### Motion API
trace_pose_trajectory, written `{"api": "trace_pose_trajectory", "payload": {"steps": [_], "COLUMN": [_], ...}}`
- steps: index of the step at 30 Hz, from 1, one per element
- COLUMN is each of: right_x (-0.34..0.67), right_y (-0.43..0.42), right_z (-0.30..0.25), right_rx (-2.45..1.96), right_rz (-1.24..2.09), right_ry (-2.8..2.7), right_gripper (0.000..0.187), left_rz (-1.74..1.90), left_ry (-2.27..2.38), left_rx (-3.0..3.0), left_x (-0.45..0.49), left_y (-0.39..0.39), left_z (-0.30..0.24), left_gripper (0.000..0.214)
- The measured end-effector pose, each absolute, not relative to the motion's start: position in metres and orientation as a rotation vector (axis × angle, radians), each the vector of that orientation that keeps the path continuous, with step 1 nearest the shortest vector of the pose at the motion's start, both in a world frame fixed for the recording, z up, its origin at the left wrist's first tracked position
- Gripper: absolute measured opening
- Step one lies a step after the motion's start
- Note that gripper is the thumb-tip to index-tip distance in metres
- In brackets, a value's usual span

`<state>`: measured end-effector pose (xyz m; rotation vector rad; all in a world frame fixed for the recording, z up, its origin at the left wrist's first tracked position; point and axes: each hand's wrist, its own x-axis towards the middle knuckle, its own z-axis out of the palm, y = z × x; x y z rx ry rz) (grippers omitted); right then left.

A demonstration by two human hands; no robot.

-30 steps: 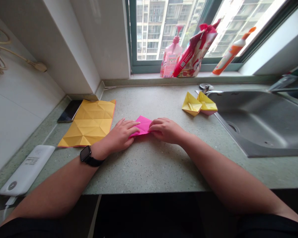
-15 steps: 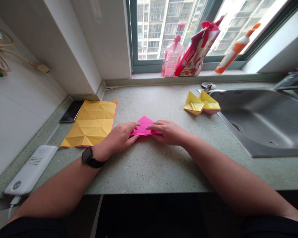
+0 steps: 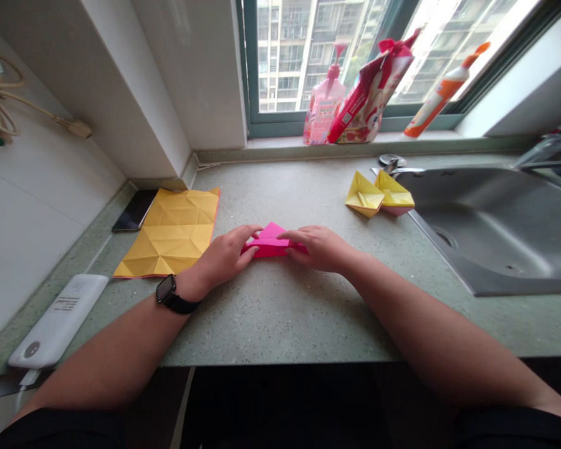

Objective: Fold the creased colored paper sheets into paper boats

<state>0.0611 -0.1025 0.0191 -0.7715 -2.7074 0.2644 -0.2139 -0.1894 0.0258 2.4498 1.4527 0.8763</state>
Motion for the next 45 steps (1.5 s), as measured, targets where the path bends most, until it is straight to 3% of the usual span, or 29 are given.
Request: {"api": "trace_pose_trajectory", "payload": {"steps": [9, 20, 28, 37, 45], "right_x": [0.061, 0.059, 0.052, 0.042, 0.05], "right_y": [-0.097, -0.096, -0.097, -0.102, -0.095], "right_z": [0.013, 0.013, 0.012, 0.011, 0.008], "right_rx": [-0.944, -0.898, -0.923, -1.02, -1.167], "right_rz": [0.191, 0.234, 0.149, 0.212, 0.296], "right_ry": [-2.67, -2.675, -2.717, -2.7, -2.644], "right_gripper": [0.03, 0.027, 0.013, 0.023, 0.064], "left_rz": [0.864, 0.733, 0.573, 0.52, 0.468], "left_ry": [1.422, 1.436, 1.193, 1.198, 1.226], "left_rx": [2.477, 2.729, 2.762, 2.751, 2.728], "left_x": [-0.216, -0.219, -0.208, -0.21, -0.209], "left_y": [-0.183, -0.18, -0.181, -0.179, -0.181], "left_z": [0.023, 0.017, 0.019, 0.013, 0.017], "left_gripper": [0.053, 0.036, 0.034, 0.039, 0.042]}}
